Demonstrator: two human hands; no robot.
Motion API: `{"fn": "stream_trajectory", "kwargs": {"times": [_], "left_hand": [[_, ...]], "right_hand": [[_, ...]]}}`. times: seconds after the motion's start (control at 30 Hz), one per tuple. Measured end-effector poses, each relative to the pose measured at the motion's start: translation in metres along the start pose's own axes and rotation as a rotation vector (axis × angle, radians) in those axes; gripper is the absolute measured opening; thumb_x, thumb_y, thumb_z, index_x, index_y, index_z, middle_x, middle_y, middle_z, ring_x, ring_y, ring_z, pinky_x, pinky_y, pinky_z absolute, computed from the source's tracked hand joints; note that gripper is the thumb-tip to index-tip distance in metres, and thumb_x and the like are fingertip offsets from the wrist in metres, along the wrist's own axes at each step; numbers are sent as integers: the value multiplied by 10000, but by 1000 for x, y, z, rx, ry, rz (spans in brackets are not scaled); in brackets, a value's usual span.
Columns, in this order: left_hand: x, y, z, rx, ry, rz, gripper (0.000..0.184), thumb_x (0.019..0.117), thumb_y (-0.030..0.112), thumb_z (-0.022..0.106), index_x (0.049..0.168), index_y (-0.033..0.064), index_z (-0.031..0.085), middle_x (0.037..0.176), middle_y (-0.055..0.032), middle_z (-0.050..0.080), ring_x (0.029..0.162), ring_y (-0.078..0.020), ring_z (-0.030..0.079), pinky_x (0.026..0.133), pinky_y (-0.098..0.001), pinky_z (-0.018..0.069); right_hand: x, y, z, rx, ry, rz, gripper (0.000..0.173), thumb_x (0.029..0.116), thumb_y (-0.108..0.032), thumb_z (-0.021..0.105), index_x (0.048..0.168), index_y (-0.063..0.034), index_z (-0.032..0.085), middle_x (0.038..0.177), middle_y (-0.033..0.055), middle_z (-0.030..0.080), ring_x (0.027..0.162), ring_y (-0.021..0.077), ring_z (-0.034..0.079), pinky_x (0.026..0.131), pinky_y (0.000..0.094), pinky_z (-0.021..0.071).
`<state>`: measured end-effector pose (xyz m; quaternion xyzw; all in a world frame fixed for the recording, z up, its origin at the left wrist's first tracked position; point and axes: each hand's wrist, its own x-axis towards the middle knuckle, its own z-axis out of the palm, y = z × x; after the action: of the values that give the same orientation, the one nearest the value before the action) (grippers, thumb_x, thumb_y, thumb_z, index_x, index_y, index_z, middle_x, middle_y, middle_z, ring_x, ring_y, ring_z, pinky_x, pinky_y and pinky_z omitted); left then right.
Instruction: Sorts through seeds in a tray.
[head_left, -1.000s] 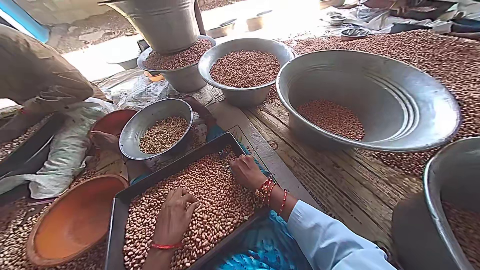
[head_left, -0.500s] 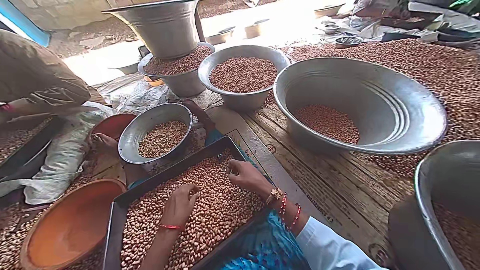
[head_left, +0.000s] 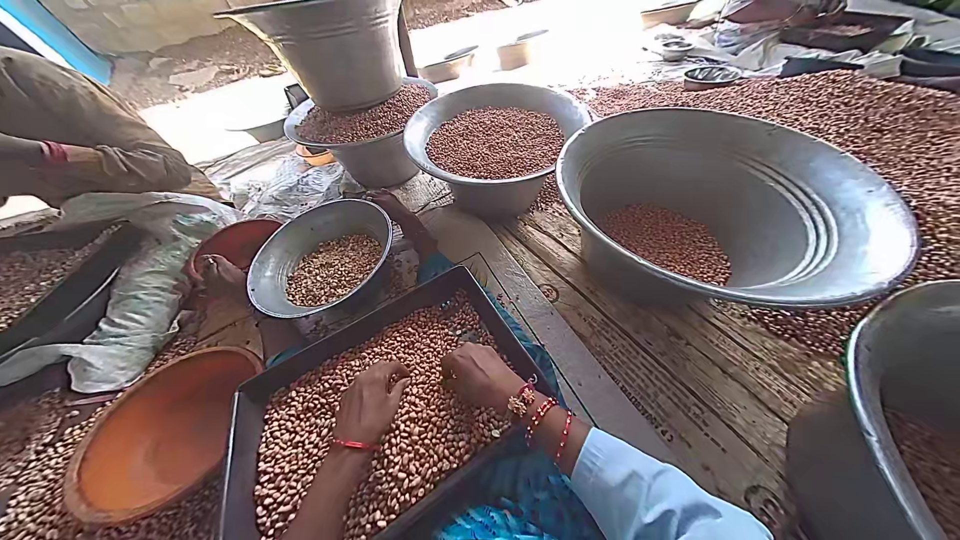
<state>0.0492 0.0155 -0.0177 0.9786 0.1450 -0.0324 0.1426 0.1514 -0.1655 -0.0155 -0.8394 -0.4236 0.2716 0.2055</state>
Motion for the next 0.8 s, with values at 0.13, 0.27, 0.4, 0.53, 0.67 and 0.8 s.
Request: {"fn": "stream_trajectory", "kwargs": {"times": [0.13, 0.27, 0.4, 0.53, 0.67, 0.8], "left_hand": [[1, -7, -4, -224, 43, -21, 155, 951, 105, 687, 1056, 8, 749, 807, -143, 672, 711, -287, 618, 724, -499, 506], [-1, -29, -11, -1038, 50, -36, 243, 893, 33, 390, 1002, 75, 603, 732, 97, 636, 535, 25, 567, 492, -138, 476], [-17, -20, -19, -1069, -49, 7, 266, 913, 62, 392, 979, 80, 649, 728, 103, 657, 564, 15, 589, 523, -147, 490], [-38, -8, -15, -677, -22, 39, 180, 914, 139, 589, 1029, 59, 701, 685, 72, 593, 520, -7, 501, 521, -198, 443], [-62, -5, -14, -371, 67, 66, 188, 911, 161, 636, 1029, 96, 767, 625, 26, 568, 501, -75, 443, 526, -309, 409], [-75, 3, -2, -188, 151, 171, 175, 890, 87, 690, 1018, 100, 808, 743, -95, 723, 562, -249, 621, 583, -490, 529]], "right_hand": [[-3, 16, -12, 435, 175, -84, 228, 993, -207, 620, 1111, -29, 698, 787, 76, 609, 681, 183, 534, 690, 399, 453], [-13, 24, -23, 805, 371, -32, 178, 950, -114, 501, 1081, -51, 604, 789, -22, 549, 618, 39, 474, 578, 251, 399], [-17, 15, -26, 312, 221, 6, 226, 980, -153, 571, 1132, -41, 695, 903, 125, 667, 799, 252, 613, 749, 471, 478], [-13, 1, -13, -4, 82, 69, 242, 1023, -154, 573, 1164, -18, 714, 1130, 227, 709, 1100, 416, 671, 915, 609, 506], [-7, -3, -2, -105, 35, 116, 239, 1029, -111, 526, 1139, 17, 695, 1120, 254, 695, 1091, 438, 665, 884, 609, 509], [-8, -4, 0, -140, 30, 110, 229, 1027, -99, 524, 1134, 25, 684, 1113, 255, 694, 1083, 436, 669, 874, 602, 512]]}}
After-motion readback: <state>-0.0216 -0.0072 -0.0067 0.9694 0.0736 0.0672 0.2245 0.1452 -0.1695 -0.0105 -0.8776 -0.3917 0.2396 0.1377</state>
